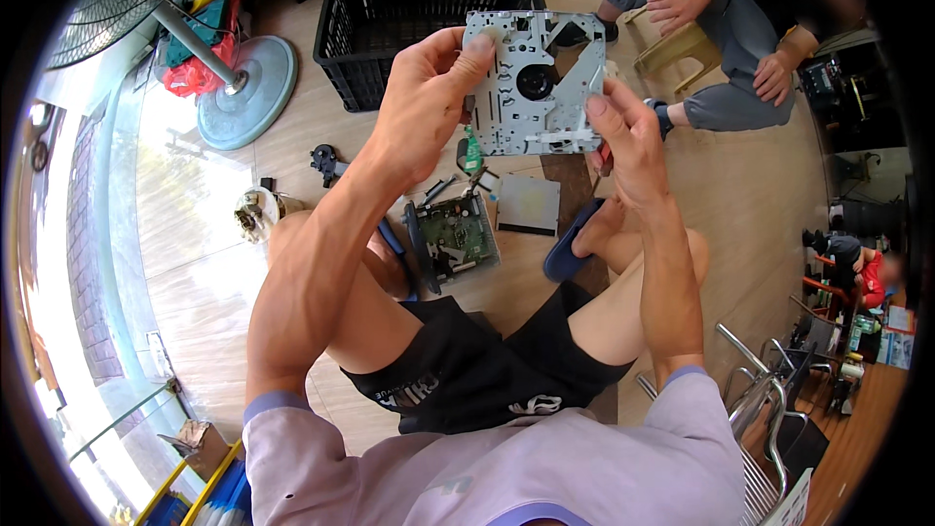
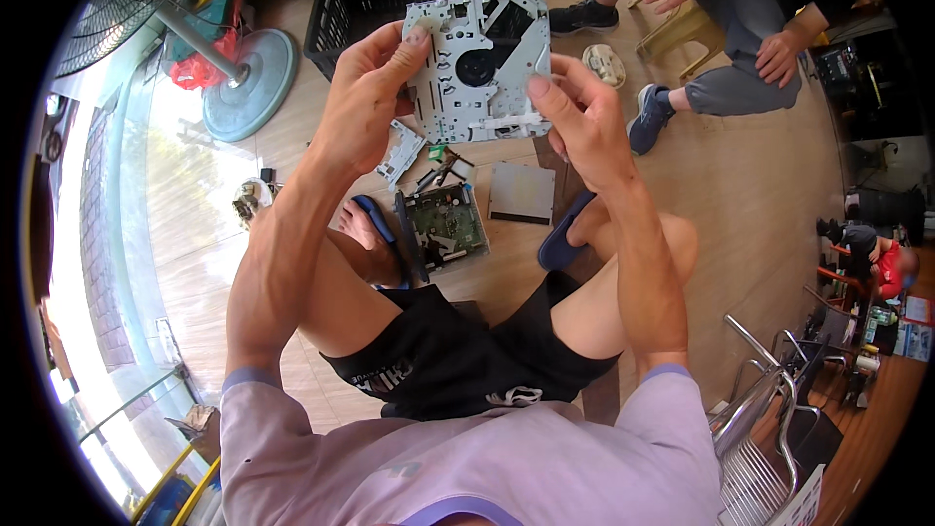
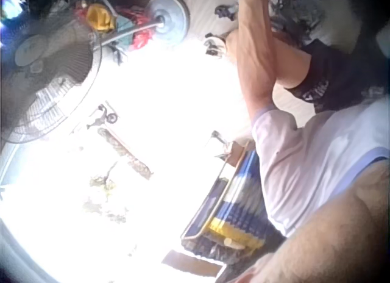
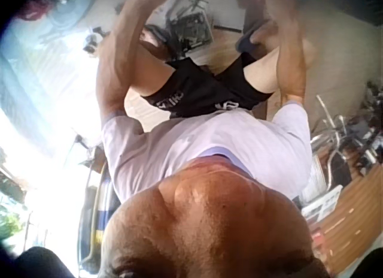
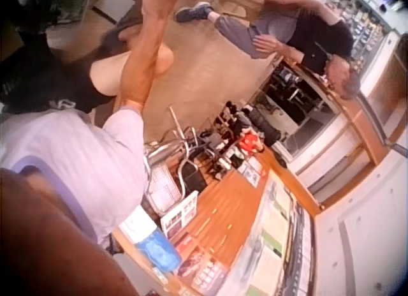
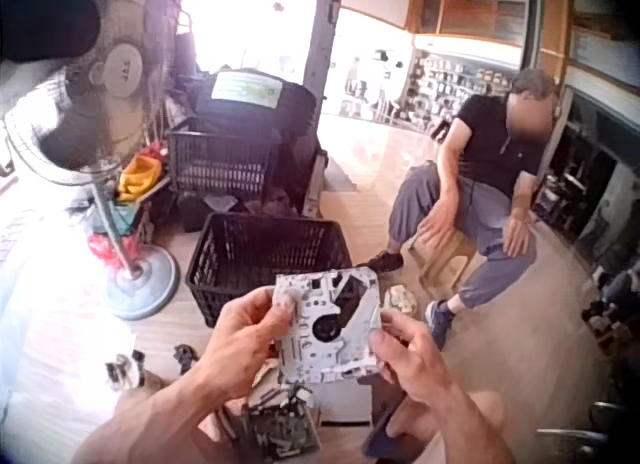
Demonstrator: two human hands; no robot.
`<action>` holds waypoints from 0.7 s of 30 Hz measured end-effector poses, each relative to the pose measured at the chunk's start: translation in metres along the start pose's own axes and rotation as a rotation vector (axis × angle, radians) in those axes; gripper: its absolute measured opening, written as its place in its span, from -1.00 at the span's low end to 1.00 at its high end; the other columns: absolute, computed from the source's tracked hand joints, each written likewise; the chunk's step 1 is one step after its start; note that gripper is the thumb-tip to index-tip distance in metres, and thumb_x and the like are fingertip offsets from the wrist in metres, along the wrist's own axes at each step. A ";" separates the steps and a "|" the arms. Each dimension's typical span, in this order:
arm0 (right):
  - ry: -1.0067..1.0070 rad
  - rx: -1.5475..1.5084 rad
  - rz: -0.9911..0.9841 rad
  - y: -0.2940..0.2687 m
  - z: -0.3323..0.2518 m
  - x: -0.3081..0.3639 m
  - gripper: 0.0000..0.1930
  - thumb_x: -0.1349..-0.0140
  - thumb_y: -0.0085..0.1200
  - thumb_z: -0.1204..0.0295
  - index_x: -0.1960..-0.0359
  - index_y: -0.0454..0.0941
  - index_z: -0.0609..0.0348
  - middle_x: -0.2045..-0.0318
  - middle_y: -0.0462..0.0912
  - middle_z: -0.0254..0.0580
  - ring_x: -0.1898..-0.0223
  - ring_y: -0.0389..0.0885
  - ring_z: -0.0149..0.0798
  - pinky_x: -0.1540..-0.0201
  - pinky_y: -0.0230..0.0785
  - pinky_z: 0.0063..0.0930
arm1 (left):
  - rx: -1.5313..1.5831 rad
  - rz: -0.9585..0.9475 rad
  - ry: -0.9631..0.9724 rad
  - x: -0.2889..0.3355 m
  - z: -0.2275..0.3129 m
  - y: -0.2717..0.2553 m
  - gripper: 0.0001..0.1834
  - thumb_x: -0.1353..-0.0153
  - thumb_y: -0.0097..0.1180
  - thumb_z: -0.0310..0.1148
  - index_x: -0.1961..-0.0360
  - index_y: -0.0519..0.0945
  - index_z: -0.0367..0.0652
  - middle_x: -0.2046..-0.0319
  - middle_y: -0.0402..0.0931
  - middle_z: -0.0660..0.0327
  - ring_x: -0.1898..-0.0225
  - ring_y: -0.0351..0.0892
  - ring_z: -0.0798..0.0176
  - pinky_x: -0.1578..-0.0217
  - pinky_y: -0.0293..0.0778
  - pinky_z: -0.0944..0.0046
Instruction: The person disassembles a car stereo unit while sitting on the floor, using a screwdriver to remove screws and separating the internal metal chassis and circuit board from the outer casing.
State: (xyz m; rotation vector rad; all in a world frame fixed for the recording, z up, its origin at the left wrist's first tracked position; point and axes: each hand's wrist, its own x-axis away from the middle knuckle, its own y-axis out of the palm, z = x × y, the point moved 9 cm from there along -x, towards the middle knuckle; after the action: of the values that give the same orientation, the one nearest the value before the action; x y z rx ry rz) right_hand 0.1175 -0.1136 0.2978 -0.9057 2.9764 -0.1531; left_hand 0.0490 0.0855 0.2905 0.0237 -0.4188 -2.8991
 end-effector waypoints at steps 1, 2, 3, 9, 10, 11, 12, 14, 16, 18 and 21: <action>-0.033 0.019 0.029 0.001 -0.013 -0.003 -0.52 -0.37 0.20 0.06 -0.01 0.59 0.31 0.36 0.62 -0.34 0.62 0.36 -0.63 0.64 0.15 -0.71 | 0.048 -0.010 0.039 0.001 0.005 -0.001 -0.67 -0.50 0.09 -0.11 -0.04 0.64 -0.11 0.25 0.67 0.40 0.29 0.60 0.57 0.36 0.51 0.47; -0.065 0.037 0.059 0.004 -0.027 -0.006 -0.53 -0.38 0.19 0.08 -0.02 0.59 0.31 0.36 0.61 -0.35 0.62 0.36 -0.63 0.65 0.15 -0.71 | 0.094 -0.021 0.077 0.002 0.009 -0.001 -0.67 -0.49 0.09 -0.11 -0.04 0.64 -0.12 0.25 0.67 0.40 0.29 0.60 0.57 0.34 0.52 0.47; -0.062 -0.003 0.089 0.008 -0.038 -0.009 -0.57 -0.36 0.21 0.12 0.04 0.60 0.30 0.44 0.56 -0.41 0.63 0.35 -0.63 0.66 0.13 -0.70 | 0.096 -0.020 0.088 0.002 0.011 -0.002 -0.67 -0.49 0.09 -0.11 -0.04 0.64 -0.12 0.25 0.67 0.40 0.29 0.60 0.57 0.34 0.52 0.47; 0.089 0.209 -0.047 0.029 -0.044 -0.021 -0.65 -0.33 0.27 0.15 0.18 0.64 0.25 0.55 0.49 -0.54 0.58 0.33 -0.67 0.64 0.05 -0.65 | 0.075 0.017 0.109 0.001 0.005 -0.007 -0.64 -0.51 0.07 -0.16 -0.06 0.61 -0.25 0.21 0.68 0.30 0.26 0.62 0.51 0.26 0.60 0.41; 0.077 0.220 -0.046 0.035 -0.046 -0.020 -0.66 -0.33 0.27 0.16 0.18 0.64 0.24 0.54 0.49 -0.55 0.57 0.32 -0.68 0.62 0.05 -0.65 | 0.073 0.020 0.105 0.002 0.006 -0.007 -0.64 -0.51 0.07 -0.16 -0.06 0.61 -0.25 0.21 0.68 0.30 0.26 0.62 0.51 0.26 0.60 0.41; 0.104 0.179 -0.038 0.037 -0.040 -0.020 -0.66 -0.34 0.27 0.17 0.18 0.65 0.25 0.53 0.52 -0.54 0.56 0.33 -0.69 0.58 0.10 -0.68 | 0.078 0.022 0.076 0.003 0.004 -0.008 -0.63 -0.51 0.07 -0.16 -0.06 0.61 -0.27 0.20 0.68 0.28 0.24 0.62 0.50 0.23 0.60 0.41; 0.104 0.175 -0.045 0.037 -0.036 -0.021 -0.66 -0.34 0.27 0.17 0.18 0.65 0.25 0.53 0.52 -0.54 0.56 0.33 -0.69 0.58 0.10 -0.68 | 0.083 0.026 0.054 0.001 0.004 -0.007 -0.62 -0.51 0.08 -0.15 -0.06 0.60 -0.29 0.19 0.68 0.27 0.22 0.62 0.49 0.20 0.60 0.41; 0.120 0.070 0.022 0.029 -0.017 -0.023 -0.66 -0.35 0.26 0.17 0.15 0.65 0.26 0.50 0.58 -0.49 0.55 0.36 -0.69 0.58 0.13 -0.68 | 0.041 0.046 0.058 -0.006 -0.001 -0.004 -0.61 -0.51 0.07 -0.14 -0.06 0.60 -0.30 0.19 0.68 0.26 0.22 0.62 0.48 0.19 0.59 0.40; 0.165 -0.015 0.037 0.025 0.004 -0.021 -0.65 -0.36 0.26 0.16 0.12 0.66 0.26 0.46 0.63 -0.43 0.55 0.40 -0.67 0.59 0.18 -0.68 | -0.008 0.050 0.030 -0.007 -0.007 -0.003 -0.60 -0.52 0.07 -0.14 -0.05 0.59 -0.31 0.19 0.68 0.25 0.21 0.61 0.47 0.17 0.58 0.40; 0.234 -0.043 -0.001 0.026 0.016 -0.025 -0.67 -0.35 0.29 0.21 0.10 0.66 0.26 0.43 0.67 -0.40 0.58 0.41 -0.66 0.62 0.17 -0.68 | 0.005 0.068 0.019 -0.011 -0.010 -0.004 -0.61 -0.51 0.07 -0.13 -0.01 0.60 -0.31 0.30 0.61 0.32 0.36 0.46 0.54 0.34 0.40 0.44; 0.145 -0.018 -0.038 0.033 -0.001 -0.024 -0.70 -0.32 0.32 0.28 0.09 0.66 0.27 0.41 0.68 -0.40 0.59 0.41 -0.66 0.64 0.16 -0.68 | -0.004 0.119 0.049 -0.014 -0.012 -0.006 -0.61 -0.51 0.09 -0.12 0.07 0.61 -0.32 0.52 0.47 0.47 0.65 0.15 0.68 0.69 0.04 0.52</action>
State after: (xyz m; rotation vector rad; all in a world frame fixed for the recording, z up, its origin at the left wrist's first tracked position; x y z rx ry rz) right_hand 0.1190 -0.0734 0.2950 -0.9946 3.0983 -0.2023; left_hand 0.0616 0.0910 0.2765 0.0674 -0.3917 -2.7763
